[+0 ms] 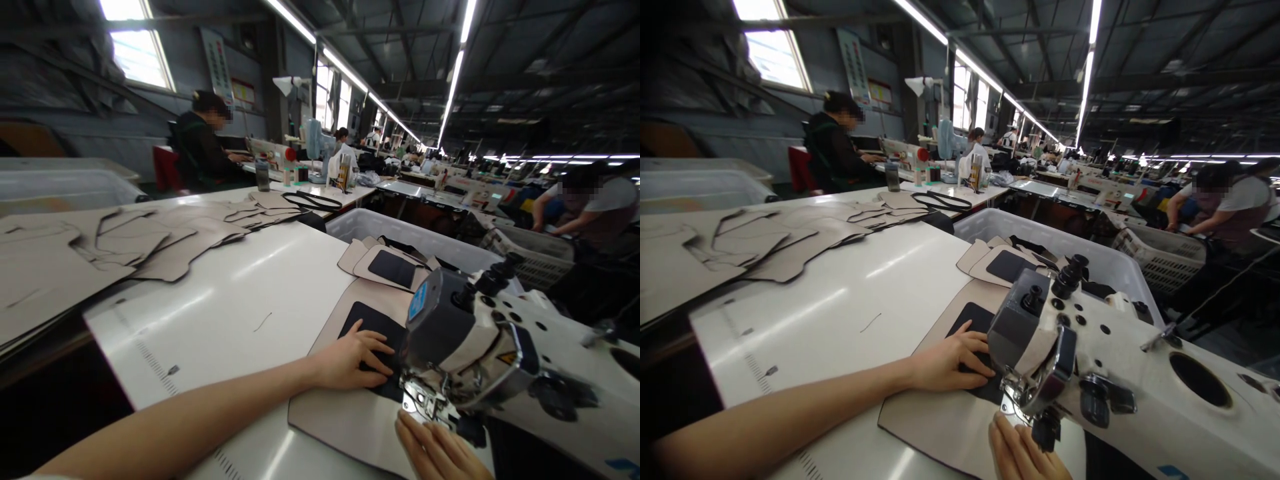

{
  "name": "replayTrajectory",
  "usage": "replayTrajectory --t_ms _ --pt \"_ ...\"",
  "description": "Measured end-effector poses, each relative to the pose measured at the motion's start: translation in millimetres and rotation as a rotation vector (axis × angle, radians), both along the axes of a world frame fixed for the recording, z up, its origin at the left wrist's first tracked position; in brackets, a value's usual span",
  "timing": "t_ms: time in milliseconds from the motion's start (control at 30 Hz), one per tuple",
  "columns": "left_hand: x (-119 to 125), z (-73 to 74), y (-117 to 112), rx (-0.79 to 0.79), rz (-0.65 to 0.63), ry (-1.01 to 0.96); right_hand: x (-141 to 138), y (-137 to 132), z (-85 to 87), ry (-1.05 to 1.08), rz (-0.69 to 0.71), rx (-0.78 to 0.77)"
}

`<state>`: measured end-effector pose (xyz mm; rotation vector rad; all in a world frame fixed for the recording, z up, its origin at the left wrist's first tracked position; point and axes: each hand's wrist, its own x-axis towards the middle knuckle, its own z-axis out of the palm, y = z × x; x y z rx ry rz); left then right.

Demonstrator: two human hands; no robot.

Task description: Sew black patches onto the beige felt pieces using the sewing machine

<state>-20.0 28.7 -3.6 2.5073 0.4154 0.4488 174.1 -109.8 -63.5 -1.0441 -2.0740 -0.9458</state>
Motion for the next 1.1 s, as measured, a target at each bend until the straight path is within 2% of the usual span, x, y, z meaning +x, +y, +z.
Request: replayTrajectory --t_ms 133,233,400,467,567,667,767,833,1100 --pt "1 -4.5 -4 0.050 0.003 -0.005 -1 -2 -7.4 0.033 -0.034 -0.020" --pt "3 -4.7 -3 0.057 0.009 0.004 -1 -5 -6.2 0.069 -0.030 -0.040" --pt "8 1.0 5 0.074 0.019 0.007 4 -8 6.1 0.013 -0.081 -0.275" --pt "7 3.8 4 0.086 0.020 -0.027 6 -9 9.3 0.056 -0.094 -0.309" --pt "1 5.4 -12 0.073 -0.026 -0.087 11 -7 11.3 0.008 -0.108 -0.303" --pt "-6 1.0 -42 0.145 -0.120 -0.039 21 -5 11.3 -0.134 -0.056 -0.307" --pt "-8 -7.1 -67 0.307 -0.096 0.044 29 -6 10.5 -0.133 -0.020 -0.332" --pt "-7 -11.3 -73 0.354 -0.074 0.067 32 -8 9.9 -0.106 -0.014 -0.351" --pt "-4 -10.8 -50 0.365 -0.202 0.004 26 -8 11.3 -0.059 -0.031 -0.336"
